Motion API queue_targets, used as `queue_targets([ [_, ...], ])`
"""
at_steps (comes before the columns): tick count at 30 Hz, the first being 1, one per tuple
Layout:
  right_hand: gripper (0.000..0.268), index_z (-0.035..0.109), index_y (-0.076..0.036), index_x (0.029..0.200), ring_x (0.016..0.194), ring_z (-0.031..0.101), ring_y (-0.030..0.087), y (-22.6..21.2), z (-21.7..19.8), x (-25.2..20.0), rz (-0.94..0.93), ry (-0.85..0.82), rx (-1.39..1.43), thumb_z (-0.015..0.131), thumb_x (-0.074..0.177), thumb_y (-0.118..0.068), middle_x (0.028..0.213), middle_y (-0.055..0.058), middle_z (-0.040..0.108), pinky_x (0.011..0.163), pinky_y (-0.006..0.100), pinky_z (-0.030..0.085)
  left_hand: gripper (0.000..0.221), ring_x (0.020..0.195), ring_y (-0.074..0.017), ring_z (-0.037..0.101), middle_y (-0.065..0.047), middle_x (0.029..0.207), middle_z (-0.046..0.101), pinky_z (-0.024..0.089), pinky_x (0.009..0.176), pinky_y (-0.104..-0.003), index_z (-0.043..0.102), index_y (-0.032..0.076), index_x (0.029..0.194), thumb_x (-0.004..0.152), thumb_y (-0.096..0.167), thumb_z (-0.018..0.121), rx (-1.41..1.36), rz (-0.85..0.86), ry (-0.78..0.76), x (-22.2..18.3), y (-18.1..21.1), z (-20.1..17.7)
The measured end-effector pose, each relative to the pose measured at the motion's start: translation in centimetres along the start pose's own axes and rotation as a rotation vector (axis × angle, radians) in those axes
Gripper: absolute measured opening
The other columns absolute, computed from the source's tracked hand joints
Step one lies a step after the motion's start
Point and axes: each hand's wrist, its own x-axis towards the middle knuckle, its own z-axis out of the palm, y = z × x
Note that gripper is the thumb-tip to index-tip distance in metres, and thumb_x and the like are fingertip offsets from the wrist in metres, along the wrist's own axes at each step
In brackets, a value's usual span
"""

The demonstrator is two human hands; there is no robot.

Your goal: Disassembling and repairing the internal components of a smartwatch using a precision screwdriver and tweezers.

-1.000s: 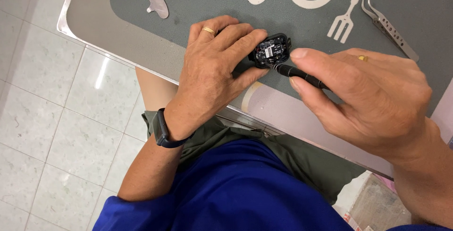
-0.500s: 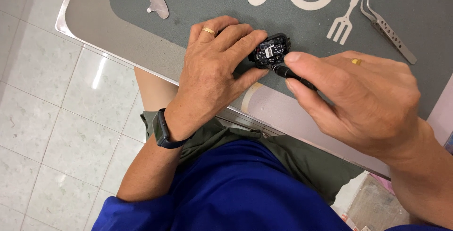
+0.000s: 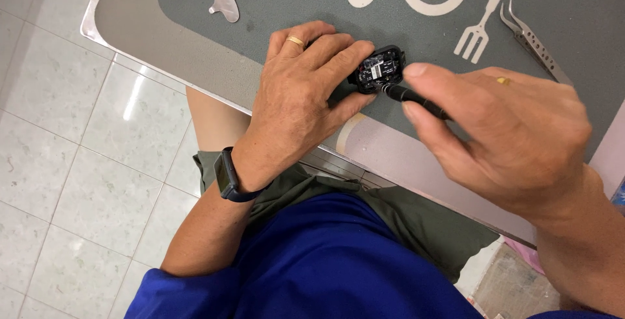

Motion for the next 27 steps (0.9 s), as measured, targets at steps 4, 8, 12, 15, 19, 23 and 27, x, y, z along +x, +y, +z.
queue_targets([
  [4,0.018,0.084,-0.004,0.128,0.078,0.068,0.02,0.5,0.4,-0.9,0.046,0.086,0.11,0.087,0.113,-0.014,0.086,0.0,0.071,0.066,0.032,0.047,0.046,0.113,-0.0323,0.058,-0.005,0.117,0.068,0.042,0.092,-0.046,0.064,0.01,0.127,0.094,0.03,0.089,-0.002,-0.006,-0.001,0.1,0.0,0.0],
  [8,0.014,0.083,0.004,0.122,0.074,0.065,0.022,0.4,0.2,-0.1,0.004,0.133,0.227,0.088,0.111,-0.002,0.086,0.004,0.071,0.064,0.033,0.047,0.045,0.112,-0.0326,0.059,-0.006,0.117,0.068,0.042,0.091,-0.046,0.064,0.009,0.126,0.095,0.03,0.089,-0.009,-0.005,0.014,0.1,0.1,-0.1],
  [12,0.02,0.077,0.011,0.123,0.081,0.073,0.026,0.5,0.4,0.1,-0.055,0.18,0.315,0.089,0.108,0.007,0.102,0.014,0.081,0.068,0.035,0.054,0.044,0.113,-0.0323,0.059,-0.005,0.117,0.069,0.042,0.092,-0.046,0.064,0.01,0.126,0.096,0.032,0.087,-0.017,-0.01,0.016,0.1,0.0,0.0],
  [15,0.02,0.076,0.011,0.123,0.083,0.074,0.027,0.5,0.4,0.1,-0.049,0.182,0.328,0.089,0.108,0.006,0.104,0.015,0.081,0.07,0.036,0.055,0.046,0.114,-0.0333,0.059,-0.006,0.118,0.069,0.043,0.093,-0.047,0.064,0.009,0.127,0.095,0.033,0.088,-0.027,-0.006,0.013,0.0,-0.1,0.1],
  [19,0.02,0.075,0.012,0.122,0.083,0.074,0.028,0.5,0.4,0.2,-0.065,0.192,0.344,0.089,0.108,0.008,0.104,0.016,0.08,0.07,0.037,0.057,0.047,0.115,-0.0334,0.058,-0.007,0.119,0.07,0.043,0.095,-0.048,0.064,0.008,0.127,0.096,0.035,0.086,-0.062,-0.015,0.022,-0.1,-0.1,0.0],
  [23,0.016,0.077,0.009,0.12,0.079,0.072,0.025,0.5,0.3,0.2,-0.068,0.178,0.309,0.087,0.108,0.006,0.104,0.013,0.081,0.066,0.034,0.054,0.047,0.116,-0.0335,0.058,-0.007,0.119,0.07,0.043,0.096,-0.048,0.063,0.008,0.127,0.096,0.035,0.086,-0.072,-0.016,0.019,-0.1,-0.1,-0.1],
  [27,0.016,0.079,0.007,0.121,0.08,0.072,0.027,0.5,0.4,0.0,-0.06,0.174,0.28,0.088,0.109,0.001,0.1,0.011,0.08,0.067,0.035,0.054,0.045,0.115,-0.0334,0.058,-0.007,0.119,0.069,0.043,0.095,-0.047,0.063,0.008,0.127,0.098,0.035,0.084,-0.081,-0.015,0.023,-0.1,-0.1,-0.1],
])
